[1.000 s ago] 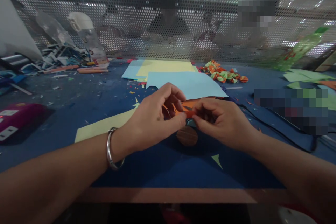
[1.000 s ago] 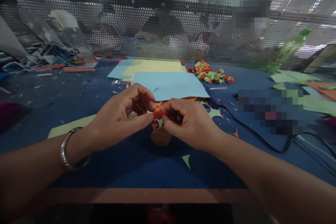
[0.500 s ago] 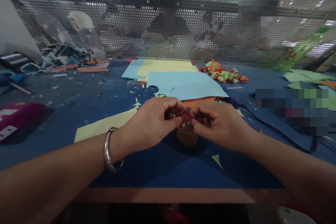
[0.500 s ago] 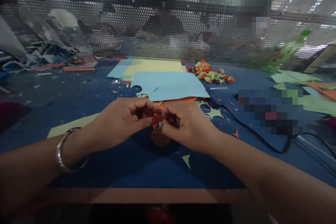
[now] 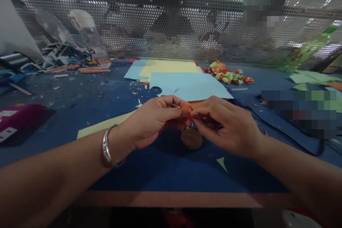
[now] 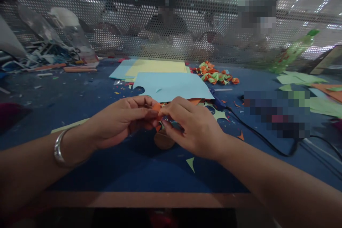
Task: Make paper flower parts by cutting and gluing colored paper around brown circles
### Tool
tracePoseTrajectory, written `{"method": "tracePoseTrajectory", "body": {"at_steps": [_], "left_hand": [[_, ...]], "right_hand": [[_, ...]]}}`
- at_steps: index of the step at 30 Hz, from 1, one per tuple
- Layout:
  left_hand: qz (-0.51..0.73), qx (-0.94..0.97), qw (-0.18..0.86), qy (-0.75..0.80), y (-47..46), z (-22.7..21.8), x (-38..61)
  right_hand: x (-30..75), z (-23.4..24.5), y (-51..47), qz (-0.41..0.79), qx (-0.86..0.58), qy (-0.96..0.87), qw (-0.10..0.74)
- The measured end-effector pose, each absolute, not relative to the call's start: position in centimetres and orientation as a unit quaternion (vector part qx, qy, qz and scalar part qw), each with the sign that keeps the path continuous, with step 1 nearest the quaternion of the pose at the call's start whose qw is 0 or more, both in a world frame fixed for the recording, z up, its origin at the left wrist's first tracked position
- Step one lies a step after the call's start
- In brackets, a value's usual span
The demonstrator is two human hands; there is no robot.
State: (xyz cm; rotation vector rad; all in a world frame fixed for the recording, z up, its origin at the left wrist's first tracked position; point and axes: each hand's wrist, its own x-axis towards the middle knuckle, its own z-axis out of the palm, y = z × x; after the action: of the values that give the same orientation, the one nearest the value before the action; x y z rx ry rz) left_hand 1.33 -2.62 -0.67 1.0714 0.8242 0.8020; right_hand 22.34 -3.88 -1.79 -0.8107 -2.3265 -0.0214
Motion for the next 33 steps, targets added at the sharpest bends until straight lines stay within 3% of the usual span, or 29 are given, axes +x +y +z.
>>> {"method": "tracePoseTrajectory", "body": {"at_steps": [4, 11, 19, 26, 33], "left_hand": [[0.35, 0.483, 0.711, 0.373, -2.7, -0.7, 1.3], [0.364, 0.593, 0.62, 0.363, -2.9, -1.3, 1.4], [0.362, 0.607, 0.612, 0.354, -3.2, -1.2, 1.1], [0.347, 0.669, 0.524, 0.398, -3.6, -1.2, 1.2], [0.354, 0.669, 0.523, 0.392, -3.5, -1.6, 1.2]], "right_hand": [[22.3, -1.7, -4.0, -0.012, -0.285, -0.897, 0.336], [22.0, -1.3, -4.1, 0.045, -0.315, -0.874, 0.367], [22.0, -1.3, -4.1, 0.092, -0.36, -0.846, 0.382], [21.9, -1.3, -4.2, 0.092, -0.362, -0.844, 0.384], [22.1, -1.3, -4.1, 0.124, -0.376, -0.835, 0.382]]}}
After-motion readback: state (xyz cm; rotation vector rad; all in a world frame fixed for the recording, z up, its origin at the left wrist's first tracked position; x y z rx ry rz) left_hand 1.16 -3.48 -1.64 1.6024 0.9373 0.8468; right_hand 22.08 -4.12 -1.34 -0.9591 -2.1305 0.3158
